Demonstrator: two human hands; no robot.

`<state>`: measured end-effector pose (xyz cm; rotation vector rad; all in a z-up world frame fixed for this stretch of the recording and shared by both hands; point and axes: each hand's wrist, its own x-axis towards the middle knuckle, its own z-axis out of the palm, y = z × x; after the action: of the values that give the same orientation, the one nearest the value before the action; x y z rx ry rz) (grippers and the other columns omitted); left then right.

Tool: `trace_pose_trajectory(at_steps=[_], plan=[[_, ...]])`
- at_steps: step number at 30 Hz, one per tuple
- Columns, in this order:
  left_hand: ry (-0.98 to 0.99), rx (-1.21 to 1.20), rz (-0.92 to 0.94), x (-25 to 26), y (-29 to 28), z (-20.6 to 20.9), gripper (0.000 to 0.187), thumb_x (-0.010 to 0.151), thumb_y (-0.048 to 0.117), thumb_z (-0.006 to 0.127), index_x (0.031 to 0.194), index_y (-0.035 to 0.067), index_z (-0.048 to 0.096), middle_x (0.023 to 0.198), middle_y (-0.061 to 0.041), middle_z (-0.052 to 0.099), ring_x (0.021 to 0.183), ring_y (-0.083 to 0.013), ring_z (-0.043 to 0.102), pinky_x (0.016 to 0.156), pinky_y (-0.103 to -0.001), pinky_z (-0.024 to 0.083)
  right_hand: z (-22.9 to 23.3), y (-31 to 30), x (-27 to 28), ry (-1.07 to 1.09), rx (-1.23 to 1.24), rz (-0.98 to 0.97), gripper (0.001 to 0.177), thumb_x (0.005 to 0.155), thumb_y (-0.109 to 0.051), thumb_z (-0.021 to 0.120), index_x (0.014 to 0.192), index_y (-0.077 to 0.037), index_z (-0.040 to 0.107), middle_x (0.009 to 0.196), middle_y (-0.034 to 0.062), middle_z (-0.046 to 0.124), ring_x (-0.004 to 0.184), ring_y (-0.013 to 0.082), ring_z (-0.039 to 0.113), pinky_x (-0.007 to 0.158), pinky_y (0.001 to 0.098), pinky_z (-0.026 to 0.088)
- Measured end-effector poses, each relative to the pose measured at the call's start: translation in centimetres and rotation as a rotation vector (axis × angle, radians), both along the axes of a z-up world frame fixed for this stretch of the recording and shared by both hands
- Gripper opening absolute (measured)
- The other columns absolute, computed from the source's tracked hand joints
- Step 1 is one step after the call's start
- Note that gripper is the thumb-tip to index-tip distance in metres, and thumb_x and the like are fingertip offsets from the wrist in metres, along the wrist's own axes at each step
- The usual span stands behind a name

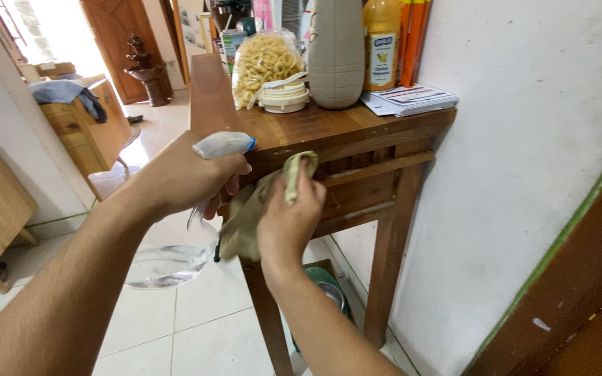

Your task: The person cleans a wooden table by spraying it with a spray bottle and wiping down its surfaces and legs with a cloth.

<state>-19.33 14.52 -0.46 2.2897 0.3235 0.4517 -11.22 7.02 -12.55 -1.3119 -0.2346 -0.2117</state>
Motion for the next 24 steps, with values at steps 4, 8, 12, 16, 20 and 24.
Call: trace_pose_trajectory(at_steps=[4, 8, 12, 16, 20, 24], plan=[[0.026, 0.013, 0.061, -1.7, 1.3, -0.6, 0.029, 0.088, 0.022, 0.063, 0.080, -0.006, 0.069, 0.065, -0.013, 0.068, 0.044, -0.0222, 0.064, 0.044, -0.036, 0.050, -0.7, -0.1, -2.9, -0.248, -0.020, 0.167, 0.044, 0.091, -0.004, 0.066, 0.135, -0.005, 0.068, 0.111, 0.0115, 0.055, 0.087, 0.0210, 0.065, 0.073, 0.0342, 0.059], [-0.020, -0.038, 0.115, -3.7, 2.7, -1.3, 0.029, 0.086, 0.024, 0.064, 0.085, -0.004, 0.070, 0.067, -0.011, 0.068, 0.042, -0.0217, 0.061, 0.043, -0.037, 0.049, 0.5, 0.0, -3.2, 0.049, 0.050, 0.132, 0.044, 0.095, -0.009, 0.057, 0.138, -0.013, 0.060, 0.116, 0.0043, 0.048, 0.088, 0.0147, 0.066, 0.073, 0.0275, 0.061], [-0.086, -0.021, 0.130, -5.3, 3.7, -2.8, 0.025, 0.087, 0.024, 0.061, 0.092, 0.002, 0.072, 0.068, -0.008, 0.070, 0.042, -0.0192, 0.062, 0.042, -0.036, 0.049, -0.6, 3.4, -4.3, -0.035, -0.007, 0.130, 0.032, 0.100, -0.016, 0.058, 0.131, -0.008, 0.063, 0.121, 0.0037, 0.048, 0.092, 0.0172, 0.068, 0.080, 0.0289, 0.060], [-0.158, -0.030, 0.130, -6.5, 4.2, -4.4, 0.025, 0.087, 0.025, 0.064, 0.091, 0.000, 0.067, 0.068, -0.009, 0.069, 0.041, -0.0188, 0.062, 0.042, -0.035, 0.049, -3.0, 3.4, -4.9, -0.537, -0.092, -0.023, 0.047, 0.096, -0.015, 0.064, 0.143, -0.007, 0.063, 0.117, 0.0088, 0.052, 0.098, 0.0234, 0.065, 0.088, 0.0374, 0.060], [-0.241, -0.110, 0.098, -7.1, 4.2, -6.4, 0.024, 0.088, 0.024, 0.062, 0.089, 0.000, 0.064, 0.069, -0.009, 0.067, 0.040, -0.0194, 0.061, 0.042, -0.034, 0.047, -2.1, 1.4, -4.0, -0.138, -0.039, 0.014, 0.036, 0.098, -0.018, 0.064, 0.133, -0.014, 0.067, 0.119, 0.0080, 0.050, 0.104, 0.0210, 0.063, 0.090, 0.0352, 0.060], [-0.213, -0.207, 0.060, -6.8, 4.4, -7.4, 0.025, 0.089, 0.020, 0.059, 0.088, -0.004, 0.067, 0.065, -0.014, 0.068, 0.043, -0.0194, 0.063, 0.043, -0.035, 0.050, -1.2, 4.1, -5.9, -0.007, -0.121, 0.059, 0.043, 0.095, -0.017, 0.062, 0.137, -0.021, 0.059, 0.120, 0.0033, 0.045, 0.101, 0.0184, 0.059, 0.083, 0.0340, 0.060]])
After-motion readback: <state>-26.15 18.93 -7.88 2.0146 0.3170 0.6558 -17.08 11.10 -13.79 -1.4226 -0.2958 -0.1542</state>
